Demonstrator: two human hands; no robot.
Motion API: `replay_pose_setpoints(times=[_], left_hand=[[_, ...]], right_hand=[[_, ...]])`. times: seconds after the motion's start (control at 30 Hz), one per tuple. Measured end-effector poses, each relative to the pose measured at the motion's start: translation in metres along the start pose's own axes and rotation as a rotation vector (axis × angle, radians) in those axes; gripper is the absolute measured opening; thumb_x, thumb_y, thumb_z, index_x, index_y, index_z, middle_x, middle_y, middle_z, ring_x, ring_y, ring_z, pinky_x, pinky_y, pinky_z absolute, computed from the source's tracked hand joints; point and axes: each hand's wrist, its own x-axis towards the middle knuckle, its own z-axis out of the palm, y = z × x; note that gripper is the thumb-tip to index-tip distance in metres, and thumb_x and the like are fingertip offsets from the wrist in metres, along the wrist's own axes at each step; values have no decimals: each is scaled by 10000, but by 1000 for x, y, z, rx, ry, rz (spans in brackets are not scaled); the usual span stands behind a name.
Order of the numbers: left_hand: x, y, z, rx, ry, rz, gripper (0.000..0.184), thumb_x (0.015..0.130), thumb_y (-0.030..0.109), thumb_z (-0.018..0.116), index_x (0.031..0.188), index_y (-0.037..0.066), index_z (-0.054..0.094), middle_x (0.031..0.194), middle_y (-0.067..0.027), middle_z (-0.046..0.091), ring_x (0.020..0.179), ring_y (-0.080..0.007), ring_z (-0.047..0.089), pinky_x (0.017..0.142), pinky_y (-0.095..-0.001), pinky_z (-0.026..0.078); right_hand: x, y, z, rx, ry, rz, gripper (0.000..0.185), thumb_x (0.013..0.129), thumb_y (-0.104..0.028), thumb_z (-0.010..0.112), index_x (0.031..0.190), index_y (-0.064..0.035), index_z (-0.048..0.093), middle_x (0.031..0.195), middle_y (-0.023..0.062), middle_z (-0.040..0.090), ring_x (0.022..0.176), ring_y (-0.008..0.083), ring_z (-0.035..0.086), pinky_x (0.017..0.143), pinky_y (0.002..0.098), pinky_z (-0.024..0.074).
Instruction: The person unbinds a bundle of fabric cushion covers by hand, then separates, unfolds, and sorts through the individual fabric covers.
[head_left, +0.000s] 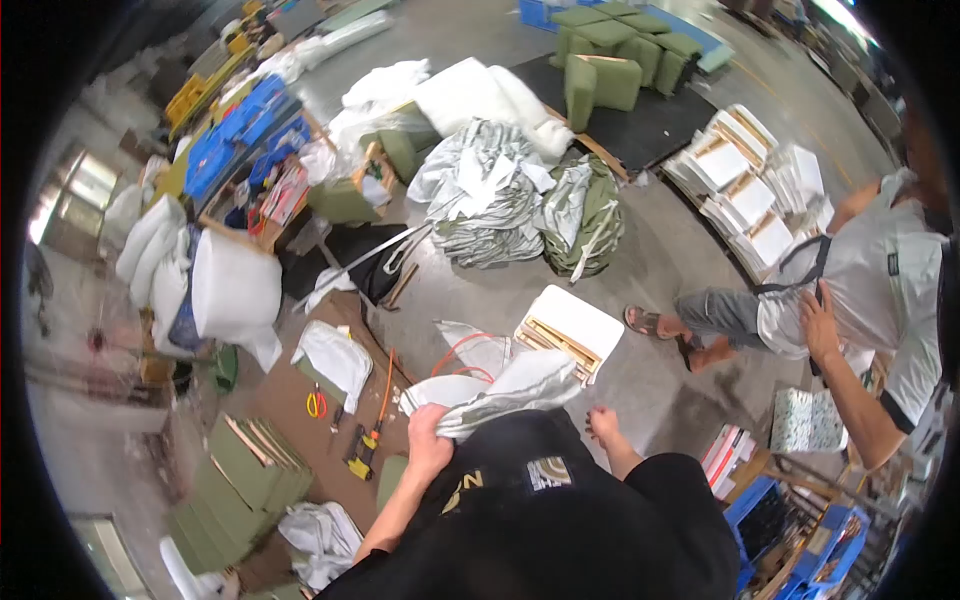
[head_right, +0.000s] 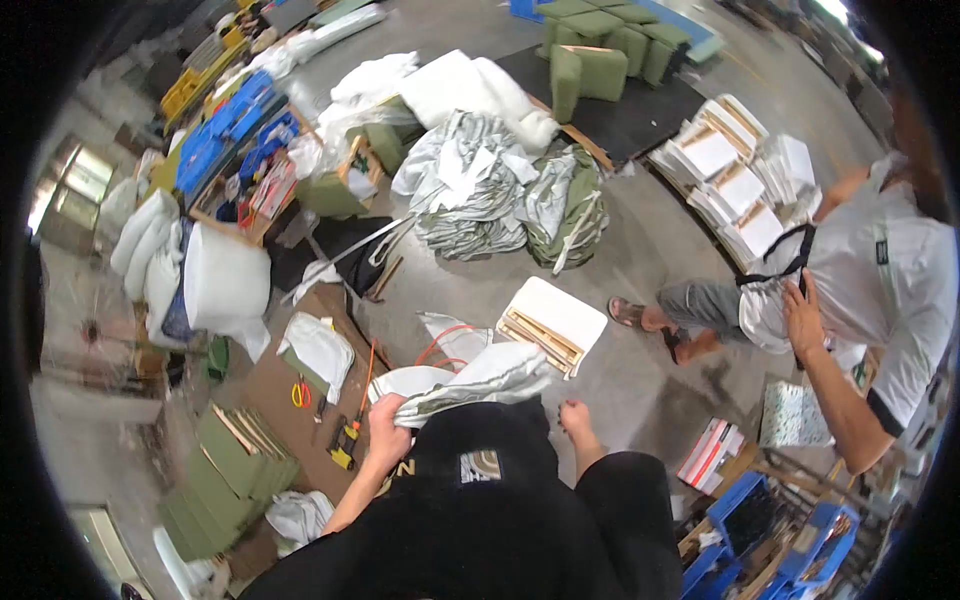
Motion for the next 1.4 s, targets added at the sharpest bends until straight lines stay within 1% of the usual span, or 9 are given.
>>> replay_pose_setpoints(times=[0.23,0.37,0.5,0.57,0.67,0.9,1.07,1.3,1.4], left_hand=[[-87,-37,-31,50,198,-237,177,690,16,565,851,22,639,834,-147,619,876,-374,575,803,-431,428],[-132,-53,-28,-30,227,-364,192,685,22,563,862,21,637,837,-155,615,873,-385,571,783,-442,431],[-138,-56,-16,-50,156,-407,251,659,34,560,901,31,628,854,-169,597,869,-387,555,763,-461,428],[-118,-46,-15,5,79,-351,270,641,40,561,904,36,620,871,-166,588,877,-384,548,757,-463,428],[-88,-31,-7,69,35,-263,303,607,48,562,907,46,611,895,-157,574,866,-381,529,738,-465,424],[-28,-7,24,85,-34,-263,328,567,49,576,896,50,585,864,-145,524,839,-373,496,711,-470,400],[18,5,37,140,-15,-302,339,563,54,590,902,50,589,872,-128,514,855,-362,491,715,-459,390],[45,21,65,145,84,-379,305,565,63,581,870,47,588,827,-137,504,838,-363,488,714,-451,382],[55,27,68,93,119,-393,255,567,56,575,820,33,572,800,-146,497,811,-372,483,703,-451,378]], right_hand=[[-9,41,30,-436,-48,43,442,820,-229,664,1222,-63,586,815,118,676,613,223,650,508,379,490],[-2,-15,78,-574,-5,-341,550,791,-167,672,1313,-58,535,857,136,684,726,211,656,653,349,533],[-117,-149,116,-628,-307,-711,665,789,-201,685,1398,-78,447,1140,161,661,1024,314,646,933,414,489],[-139,-181,128,-799,-474,-1108,731,758,-205,674,1432,-113,407,1256,199,596,1149,354,586,934,433,482],[-173,-214,137,-1137,-697,-1235,802,733,-178,681,1466,-130,359,1357,196,520,1200,373,540,951,466,474],[-162,-240,126,-1236,-894,-1296,818,706,-102,702,1457,-151,381,1411,168,477,1203,384,520,989,480,453],[-117,-281,125,-1102,-907,-1305,578,716,-93,681,1280,-175,584,1282,49,606,1157,322,557,975,441,454],[-55,-312,122,-1509,-945,-1206,460,735,-146,660,1193,-199,654,1205,49,642,1152,332,565,945,480,469],[-32,-308,119,-1439,-992,-1218,451,731,-149,639,1178,-205,655,1172,61,647,1121,347,580,902,491,494]])
